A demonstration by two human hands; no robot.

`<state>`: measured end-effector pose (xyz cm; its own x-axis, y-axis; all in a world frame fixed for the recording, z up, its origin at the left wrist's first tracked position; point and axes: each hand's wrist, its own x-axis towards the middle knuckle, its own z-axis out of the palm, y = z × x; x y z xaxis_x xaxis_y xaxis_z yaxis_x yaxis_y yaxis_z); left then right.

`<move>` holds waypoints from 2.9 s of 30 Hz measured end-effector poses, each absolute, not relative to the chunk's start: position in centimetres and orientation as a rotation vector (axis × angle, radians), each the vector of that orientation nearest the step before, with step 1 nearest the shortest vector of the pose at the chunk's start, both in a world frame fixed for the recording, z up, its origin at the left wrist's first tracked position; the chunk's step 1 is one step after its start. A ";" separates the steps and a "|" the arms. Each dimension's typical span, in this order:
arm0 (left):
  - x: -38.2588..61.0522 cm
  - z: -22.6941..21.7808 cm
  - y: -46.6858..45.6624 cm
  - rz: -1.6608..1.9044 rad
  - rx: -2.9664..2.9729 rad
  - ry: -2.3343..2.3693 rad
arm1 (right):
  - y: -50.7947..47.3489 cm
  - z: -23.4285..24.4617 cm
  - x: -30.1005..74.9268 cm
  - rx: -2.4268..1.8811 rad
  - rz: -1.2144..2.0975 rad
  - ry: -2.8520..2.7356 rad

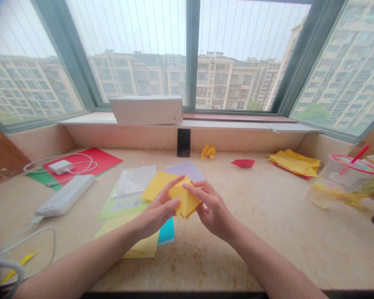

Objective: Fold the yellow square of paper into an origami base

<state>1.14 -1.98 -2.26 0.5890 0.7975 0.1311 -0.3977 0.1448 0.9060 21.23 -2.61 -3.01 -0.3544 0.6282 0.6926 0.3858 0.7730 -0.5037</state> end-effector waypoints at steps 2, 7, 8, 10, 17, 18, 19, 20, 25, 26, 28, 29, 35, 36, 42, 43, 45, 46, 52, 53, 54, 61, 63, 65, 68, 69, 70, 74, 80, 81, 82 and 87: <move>1.0 -2.2 -2.0 0.878 1.174 0.405 | -2.7 -2.9 21.2 -0.768 0.306 -1.935; 1.1 -2.0 -1.9 0.856 1.213 0.369 | -2.8 -2.9 20.9 -0.846 0.319 -1.822; 1.2 -2.0 -2.0 0.865 1.197 0.370 | -2.9 -2.9 20.8 -0.855 0.317 -1.826; 1.6 -2.0 -2.1 0.883 1.174 0.413 | -3.0 -3.1 20.6 -0.866 0.296 -1.846; 2.5 -2.5 -2.4 0.999 1.144 0.560 | -3.7 -3.3 19.5 -0.925 0.181 -1.837; 2.6 -2.6 -2.4 1.006 1.132 0.557 | -3.8 -3.2 19.4 -0.925 0.184 -1.830; 2.5 -2.6 -2.3 1.009 1.122 0.555 | -3.9 -3.1 19.3 -0.923 0.188 -1.821; 2.5 -2.6 -2.3 1.011 1.116 0.553 | -4.0 -3.0 19.3 -0.922 0.188 -1.813; 2.6 -2.3 -2.3 1.039 1.113 0.559 | -4.0 -2.8 19.6 -0.983 0.081 -1.819; 2.6 -2.2 -2.3 1.047 1.113 0.567 | -4.0 -2.7 19.6 -1.004 0.069 -1.812; 2.7 -2.4 -2.3 1.055 1.115 0.566 | -4.0 -2.7 19.7 -1.028 0.083 -1.783; 2.7 -2.5 -2.2 1.055 1.117 0.555 | -4.0 -2.8 19.7 -1.028 0.102 -1.770; 2.6 -3.3 -1.8 1.055 1.144 0.495 | -4.3 -2.7 19.3 -0.962 0.168 -1.747; 2.6 -3.4 -1.8 1.052 1.147 0.487 | -4.4 -2.7 19.2 -0.954 0.168 -1.747; 2.7 -3.1 -2.0 1.045 1.153 0.404 | -4.3 -2.5 19.6 -0.938 0.054 -1.780; 2.7 -3.0 -2.0 1.045 1.155 0.397 | -4.2 -2.5 19.7 -0.938 0.001 -1.796; 2.7 -2.9 -2.2 1.045 1.176 0.407 | -4.0 -2.5 19.9 -0.935 -0.110 -1.826; 2.7 -2.8 -2.3 1.045 1.192 0.422 | -3.9 -2.6 19.9 -0.930 -0.156 -1.837; 2.7 -2.4 -2.7 1.040 1.189 0.515 | -3.9 -2.7 19.8 -0.844 -0.265 -1.928; 2.7 -2.4 -2.7 1.040 1.181 0.533 | -4.0 -2.7 19.7 -0.822 -0.255 -1.937; 2.8 -2.3 -2.7 1.041 1.176 0.550 | -4.0 -2.7 19.7 -0.805 -0.234 -1.934; 2.8 -2.3 -2.6 1.136 1.183 0.645 | -3.8 -3.4 19.1 -0.912 0.172 -1.679; 2.7 -2.4 -2.4 1.138 1.188 0.673 | -3.5 -3.5 19.0 -0.954 0.374 -1.590; 2.6 -2.4 -2.2 1.156 1.189 0.708 | -3.2 -3.5 19.0 -0.925 0.640 -1.529; 2.3 -2.4 -1.8 1.242 1.185 0.783 | -2.9 -3.2 19.1 -0.811 1.009 -1.420; 2.3 -2.4 -1.7 1.279 1.178 0.809 | -2.9 -3.0 19.1 -0.789 1.079 -1.388; 2.2 -2.4 -1.5 1.310 1.168 0.833 | -2.9 -2.8 19.2 -0.783 1.129 -1.363; 2.0 -2.5 -1.1 1.378 1.143 0.850 | -2.9 -2.4 19.3 -0.814 1.217 -1.343; 2.3 -2.4 -1.5 1.167 1.139 0.686 | -2.2 -2.5 19.3 -0.841 1.097 -1.271; 2.3 -2.3 -1.6 1.099 1.158 0.681 | -2.1 -2.5 19.4 -0.853 1.068 -1.265; 2.3 -2.2 -1.6 1.050 1.176 0.685 | -2.0 -2.5 19.5 -0.865 1.046 -1.264; 2.0 -2.1 -1.4 1.165 1.135 0.727 | -1.8 -2.6 20.1 -0.942 1.089 -1.395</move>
<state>2.05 -1.40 -2.09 0.2810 0.9540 0.1047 -0.3252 -0.0079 0.9456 20.07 -1.84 -2.58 -0.1069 0.9572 0.2690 -0.0288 0.2675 -0.9631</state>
